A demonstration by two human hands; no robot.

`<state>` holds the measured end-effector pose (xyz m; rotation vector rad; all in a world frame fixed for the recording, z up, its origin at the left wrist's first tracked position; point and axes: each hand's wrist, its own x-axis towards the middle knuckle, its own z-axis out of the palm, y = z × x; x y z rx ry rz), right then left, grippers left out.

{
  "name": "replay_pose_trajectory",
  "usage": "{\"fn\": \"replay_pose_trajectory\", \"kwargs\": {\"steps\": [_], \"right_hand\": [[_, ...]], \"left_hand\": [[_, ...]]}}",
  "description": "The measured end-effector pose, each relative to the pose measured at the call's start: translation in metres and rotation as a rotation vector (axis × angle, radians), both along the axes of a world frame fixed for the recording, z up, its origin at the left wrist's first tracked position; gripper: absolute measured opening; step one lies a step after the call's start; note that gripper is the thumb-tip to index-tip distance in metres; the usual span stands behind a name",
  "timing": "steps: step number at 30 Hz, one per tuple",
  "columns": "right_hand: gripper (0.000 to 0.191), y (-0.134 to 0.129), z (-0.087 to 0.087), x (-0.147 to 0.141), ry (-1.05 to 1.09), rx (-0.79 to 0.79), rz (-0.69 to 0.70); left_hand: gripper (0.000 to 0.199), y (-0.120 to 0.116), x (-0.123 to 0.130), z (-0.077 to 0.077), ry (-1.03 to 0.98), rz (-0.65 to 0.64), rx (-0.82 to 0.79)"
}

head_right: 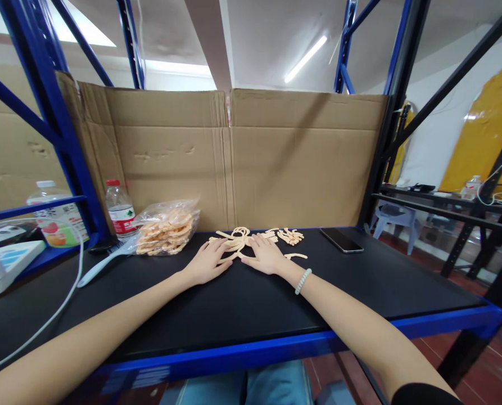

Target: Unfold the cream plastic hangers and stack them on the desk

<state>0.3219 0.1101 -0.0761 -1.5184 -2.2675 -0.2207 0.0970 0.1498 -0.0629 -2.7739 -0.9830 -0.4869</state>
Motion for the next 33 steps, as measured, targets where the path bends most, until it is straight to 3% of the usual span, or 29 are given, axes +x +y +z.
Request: {"fn": "replay_pose_trajectory", "kwargs": {"steps": [3, 7, 14, 25, 33], "right_hand": [[0.038, -0.007, 0.009, 0.007, 0.065, 0.095, 0.033], [0.005, -0.009, 0.017, 0.017, 0.107, -0.024, 0.175], [0.004, -0.013, 0.023, 0.022, 0.247, -0.288, 0.219], [0.007, -0.014, 0.025, 0.025, 0.306, -0.408, 0.263], [0.006, -0.017, 0.025, 0.021, 0.242, -0.356, 0.248]], "left_hand": [[0.027, -0.003, -0.002, 0.004, -0.028, -0.060, 0.028], [0.015, -0.002, -0.002, 0.007, -0.045, -0.109, -0.024], [0.015, 0.000, -0.001, 0.006, -0.053, -0.169, -0.077], [0.010, -0.012, -0.002, 0.017, 0.012, -0.194, -0.086], [0.009, -0.014, -0.004, 0.017, 0.065, -0.152, -0.037]]}}
